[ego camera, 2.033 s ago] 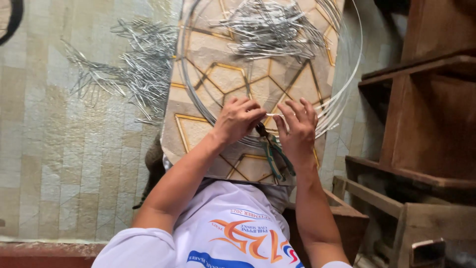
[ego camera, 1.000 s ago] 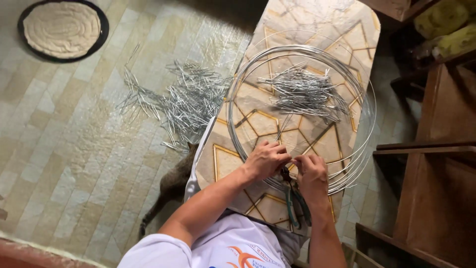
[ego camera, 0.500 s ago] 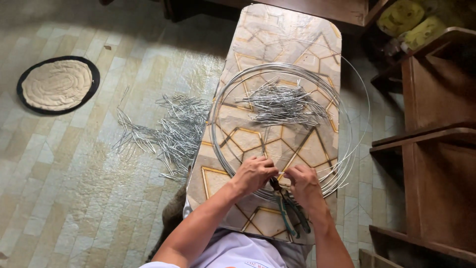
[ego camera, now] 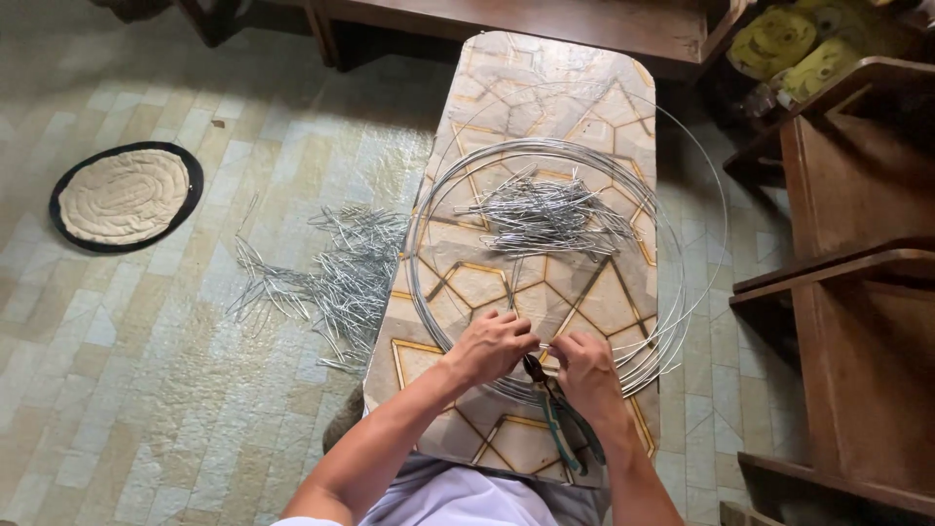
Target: Cutting small segments of wire from a large coil using wire cutters
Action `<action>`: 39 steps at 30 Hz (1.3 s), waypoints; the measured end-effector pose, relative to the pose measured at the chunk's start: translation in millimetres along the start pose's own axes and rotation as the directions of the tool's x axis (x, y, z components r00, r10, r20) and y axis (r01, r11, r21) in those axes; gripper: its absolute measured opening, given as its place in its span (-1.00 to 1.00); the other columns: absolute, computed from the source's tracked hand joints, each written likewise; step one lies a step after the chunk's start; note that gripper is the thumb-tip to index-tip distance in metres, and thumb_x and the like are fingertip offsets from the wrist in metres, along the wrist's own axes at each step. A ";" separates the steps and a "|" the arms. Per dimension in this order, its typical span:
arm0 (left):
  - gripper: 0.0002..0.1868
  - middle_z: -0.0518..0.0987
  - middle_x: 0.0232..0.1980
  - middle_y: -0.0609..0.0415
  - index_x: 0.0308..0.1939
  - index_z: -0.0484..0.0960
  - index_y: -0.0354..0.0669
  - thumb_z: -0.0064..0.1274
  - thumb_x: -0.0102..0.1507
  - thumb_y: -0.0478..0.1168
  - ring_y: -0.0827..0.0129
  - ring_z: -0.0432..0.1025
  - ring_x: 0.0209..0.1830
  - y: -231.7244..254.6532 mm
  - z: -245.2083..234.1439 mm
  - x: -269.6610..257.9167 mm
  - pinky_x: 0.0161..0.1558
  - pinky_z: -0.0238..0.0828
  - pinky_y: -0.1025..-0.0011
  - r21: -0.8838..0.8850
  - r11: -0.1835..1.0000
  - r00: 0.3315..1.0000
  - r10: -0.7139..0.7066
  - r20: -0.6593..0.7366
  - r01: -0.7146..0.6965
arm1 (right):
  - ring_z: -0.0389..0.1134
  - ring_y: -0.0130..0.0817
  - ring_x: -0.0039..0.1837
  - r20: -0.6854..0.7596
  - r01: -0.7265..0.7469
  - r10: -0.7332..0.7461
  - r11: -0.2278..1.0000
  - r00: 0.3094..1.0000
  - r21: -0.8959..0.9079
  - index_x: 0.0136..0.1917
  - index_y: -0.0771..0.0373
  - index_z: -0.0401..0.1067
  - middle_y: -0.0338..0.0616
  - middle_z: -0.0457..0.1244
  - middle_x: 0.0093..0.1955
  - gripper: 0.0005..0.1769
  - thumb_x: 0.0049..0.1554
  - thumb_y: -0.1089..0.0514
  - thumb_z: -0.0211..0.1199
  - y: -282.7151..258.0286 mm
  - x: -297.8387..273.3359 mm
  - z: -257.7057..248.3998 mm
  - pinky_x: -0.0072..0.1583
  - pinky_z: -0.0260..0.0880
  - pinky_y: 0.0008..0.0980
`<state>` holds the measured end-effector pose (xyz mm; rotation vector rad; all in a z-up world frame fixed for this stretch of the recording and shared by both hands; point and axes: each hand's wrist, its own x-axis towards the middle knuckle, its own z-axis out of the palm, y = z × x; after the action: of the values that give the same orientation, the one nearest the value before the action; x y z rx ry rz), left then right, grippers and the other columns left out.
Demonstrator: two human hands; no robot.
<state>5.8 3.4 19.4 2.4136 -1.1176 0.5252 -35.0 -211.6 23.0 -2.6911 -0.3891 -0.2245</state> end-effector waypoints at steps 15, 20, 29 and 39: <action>-0.88 0.51 -0.34 0.32 -0.31 0.56 0.23 0.00 0.34 -0.07 0.43 0.45 -0.29 10.6 -2.7 4.1 -0.09 0.17 0.40 -0.037 0.986 0.966 -0.164 -0.200 0.160 | 0.28 0.08 0.31 -0.311 -0.012 0.006 1.000 0.950 -0.017 0.30 0.16 0.40 -0.02 0.26 0.20 -0.44 0.10 -0.02 0.42 -39.3 -8.1 -30.3 0.37 0.24 0.03; -0.98 0.55 -0.25 0.27 -0.23 0.62 0.20 0.10 0.30 -0.10 0.39 0.46 -0.24 7.6 2.8 0.8 -0.04 0.16 0.39 -0.090 0.975 0.944 -0.221 -0.246 0.204 | 0.31 0.06 0.28 -0.162 -0.127 0.121 0.991 0.979 -0.028 0.04 0.16 0.39 -0.07 0.25 0.17 -0.48 0.00 -0.16 0.51 -53.0 -67.4 -33.5 0.25 0.32 0.02; -0.94 0.53 -0.26 0.24 -0.20 0.64 0.16 0.19 0.26 -0.12 0.35 0.47 -0.26 7.9 -10.9 4.6 -0.08 0.18 0.40 -0.145 0.968 0.923 -0.238 -0.302 0.202 | 0.35 -0.03 0.09 0.065 -0.199 0.206 0.975 0.976 -0.094 -0.01 0.12 0.36 -0.11 0.23 0.11 -0.67 0.13 -0.10 0.34 -69.3 -99.2 -42.2 0.05 0.38 -0.10; -0.95 0.54 -0.28 0.23 -0.23 0.63 0.14 0.20 0.27 -0.14 0.33 0.50 -0.26 8.4 -18.7 7.0 -0.09 0.19 0.41 -0.206 0.960 0.903 -0.252 -0.349 0.188 | 0.27 -0.30 -0.11 0.338 -0.637 0.554 0.539 0.761 0.551 -0.06 0.18 0.41 -0.18 0.21 -0.26 -0.59 0.30 -0.21 0.09 -11.0 -127.3 -36.5 -0.02 0.32 -0.21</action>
<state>0.5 3.9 40.4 2.1392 -0.6859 0.7431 -162.6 -247.3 33.0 -1.9796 0.3978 0.2528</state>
